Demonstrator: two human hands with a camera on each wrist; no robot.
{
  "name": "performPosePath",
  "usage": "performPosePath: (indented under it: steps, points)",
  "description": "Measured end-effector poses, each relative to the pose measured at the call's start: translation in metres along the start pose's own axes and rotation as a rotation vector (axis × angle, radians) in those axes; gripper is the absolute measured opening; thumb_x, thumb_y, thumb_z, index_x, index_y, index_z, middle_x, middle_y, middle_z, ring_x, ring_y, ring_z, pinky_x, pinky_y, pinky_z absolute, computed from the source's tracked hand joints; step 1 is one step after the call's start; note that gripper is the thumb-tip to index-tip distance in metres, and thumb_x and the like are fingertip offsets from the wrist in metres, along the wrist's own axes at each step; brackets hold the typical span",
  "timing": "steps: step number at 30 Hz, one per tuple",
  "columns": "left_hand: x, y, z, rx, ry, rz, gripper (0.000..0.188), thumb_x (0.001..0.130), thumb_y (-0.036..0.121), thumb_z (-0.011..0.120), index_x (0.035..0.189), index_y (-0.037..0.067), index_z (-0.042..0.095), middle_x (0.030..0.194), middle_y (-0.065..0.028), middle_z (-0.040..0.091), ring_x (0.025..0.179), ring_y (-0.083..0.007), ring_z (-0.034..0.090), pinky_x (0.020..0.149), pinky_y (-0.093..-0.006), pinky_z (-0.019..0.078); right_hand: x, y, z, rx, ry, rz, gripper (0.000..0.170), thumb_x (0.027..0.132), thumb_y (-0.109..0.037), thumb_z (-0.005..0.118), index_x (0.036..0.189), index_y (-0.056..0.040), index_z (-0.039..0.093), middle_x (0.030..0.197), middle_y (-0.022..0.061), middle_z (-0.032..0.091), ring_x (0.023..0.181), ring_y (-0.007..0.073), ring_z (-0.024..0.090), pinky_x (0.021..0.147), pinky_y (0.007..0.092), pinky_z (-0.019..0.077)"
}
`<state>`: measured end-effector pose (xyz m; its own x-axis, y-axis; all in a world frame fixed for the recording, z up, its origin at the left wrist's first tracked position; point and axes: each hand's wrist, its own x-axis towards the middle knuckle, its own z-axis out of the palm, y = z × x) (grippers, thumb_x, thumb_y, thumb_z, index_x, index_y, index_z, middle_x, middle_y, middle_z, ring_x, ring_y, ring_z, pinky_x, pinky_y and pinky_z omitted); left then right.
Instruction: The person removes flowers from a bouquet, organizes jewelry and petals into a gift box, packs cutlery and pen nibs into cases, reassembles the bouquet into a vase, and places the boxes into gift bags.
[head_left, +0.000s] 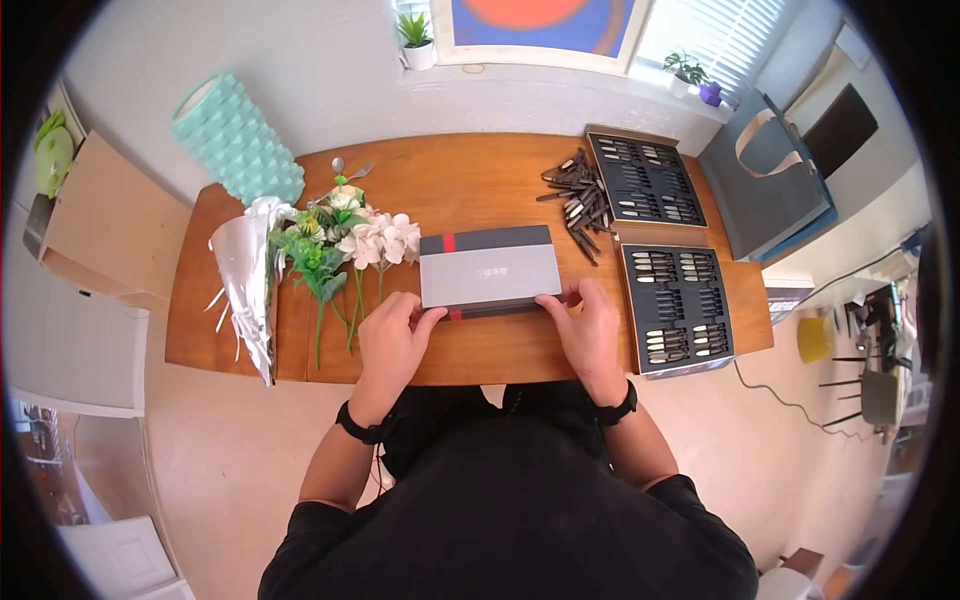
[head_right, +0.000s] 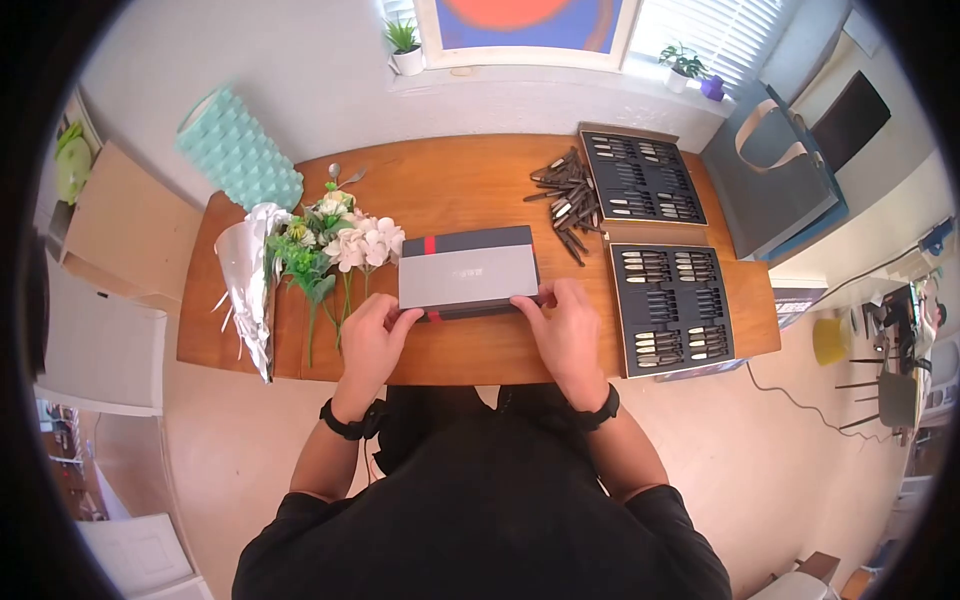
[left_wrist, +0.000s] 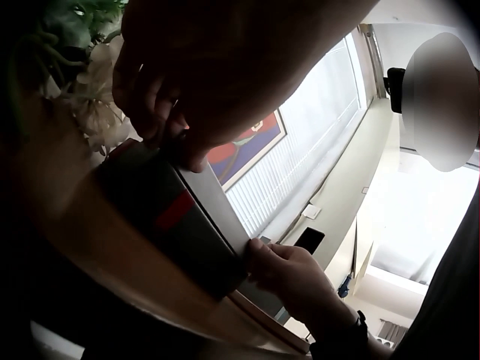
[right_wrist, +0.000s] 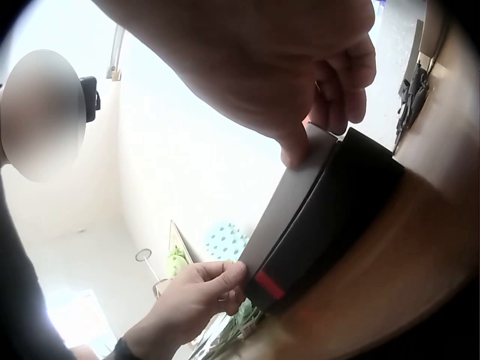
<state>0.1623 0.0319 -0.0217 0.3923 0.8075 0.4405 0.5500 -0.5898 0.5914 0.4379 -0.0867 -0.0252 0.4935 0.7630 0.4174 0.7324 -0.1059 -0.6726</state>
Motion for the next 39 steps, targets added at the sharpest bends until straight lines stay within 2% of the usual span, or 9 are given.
performPosePath:
  steps: [8,13,17,18,25,28,30,36,39]
  points:
    - [0.016,-0.012,-0.019,-0.184,-0.150,-0.053,0.033,0.098,0.023,0.093,0.088,-0.001,0.073,0.075,-0.0098,0.069,0.062,-0.0232,0.064,0.060,-0.0383,0.0488,0.016,-0.009,-0.014,0.099,-0.138,0.213,0.037,0.094,-0.024,0.099,0.089,0.0016,0.073,0.074,0.0123,0.069,0.066,0.0203,0.063,0.065,0.0373,0.0520]
    - [0.052,0.001,-0.051,-0.791,-0.452,-0.548,0.033,0.112,0.026,0.081,0.090,0.002,0.075,0.076,0.0017,0.069,0.067,-0.0049,0.059,0.060,-0.0280,0.0446,0.019,0.015,-0.001,0.770,-0.085,0.268,0.021,0.106,-0.016,0.088,0.110,0.0021,0.079,0.095,-0.0022,0.073,0.086,0.0080,0.063,0.079,0.0282,0.0518]
    - [0.096,0.002,-0.064,-0.902,-0.440,-0.402,0.034,0.118,0.032,0.071,0.112,0.001,0.082,0.090,-0.0027,0.078,0.076,-0.0074,0.066,0.067,-0.0259,0.0496,0.040,-0.016,-0.010,0.373,-0.088,-0.136,0.034,0.102,-0.012,0.088,0.130,0.0022,0.077,0.127,0.0121,0.075,0.118,0.0260,0.071,0.096,0.0351,0.0566]
    - [0.110,-0.001,-0.067,-0.840,-0.477,-0.360,0.034,0.119,0.031,0.067,0.121,0.001,0.083,0.096,-0.0049,0.081,0.081,-0.0089,0.069,0.070,-0.0258,0.0521,0.039,-0.013,-0.006,0.300,-0.126,-0.172,0.044,0.097,-0.010,0.091,0.137,0.0014,0.076,0.137,0.0175,0.071,0.128,0.0366,0.069,0.103,0.0418,0.0582]
    - [0.253,-0.088,-0.100,-0.201,-0.270,-0.283,0.030,0.109,0.027,0.079,0.116,-0.002,0.085,0.091,-0.0055,0.083,0.079,-0.0106,0.073,0.069,-0.0305,0.0577,0.033,-0.004,0.015,0.198,-0.132,-0.209,0.048,0.094,-0.006,0.092,0.138,0.0022,0.076,0.145,0.0180,0.066,0.129,0.0368,0.069,0.108,0.0443,0.0588]
    - [0.308,-0.164,-0.081,0.092,-0.320,-0.223,0.037,0.103,0.032,0.086,0.111,-0.004,0.084,0.096,-0.0143,0.085,0.081,-0.0241,0.079,0.071,-0.0397,0.0625,0.031,0.000,0.019,0.223,-0.122,-0.198,0.048,0.093,-0.006,0.092,0.138,0.0018,0.077,0.145,0.0183,0.065,0.130,0.0371,0.069,0.108,0.0446,0.0585]
    - [0.328,-0.189,-0.064,0.714,-0.742,-0.224,0.055,0.099,0.047,0.090,0.107,-0.006,0.083,0.094,-0.0199,0.083,0.078,-0.0315,0.076,0.078,-0.0431,0.0611,0.031,0.001,0.020,0.240,-0.122,-0.190,0.048,0.093,-0.006,0.092,0.137,0.0017,0.077,0.145,0.0184,0.064,0.130,0.0372,0.068,0.109,0.0449,0.0582]
    - [0.318,-0.293,0.004,0.821,-0.781,-0.110,0.056,0.088,0.043,0.093,0.106,-0.010,0.084,0.105,-0.0316,0.083,0.105,-0.0496,0.080,0.093,-0.0537,0.0636,0.032,0.005,0.020,0.290,-0.134,-0.154,0.048,0.092,-0.008,0.093,0.137,0.0005,0.077,0.145,0.0183,0.063,0.130,0.0375,0.067,0.108,0.0456,0.0577]
    - [0.321,-0.251,-0.005,0.742,-0.962,-0.145,0.038,0.091,0.029,0.088,0.097,-0.008,0.084,0.106,-0.0317,0.082,0.106,-0.0488,0.080,0.092,-0.0547,0.0638,0.030,0.006,0.020,0.281,-0.138,-0.160,0.049,0.092,-0.008,0.093,0.137,-0.0004,0.076,0.145,0.0179,0.062,0.130,0.0374,0.066,0.107,0.0453,0.0578]
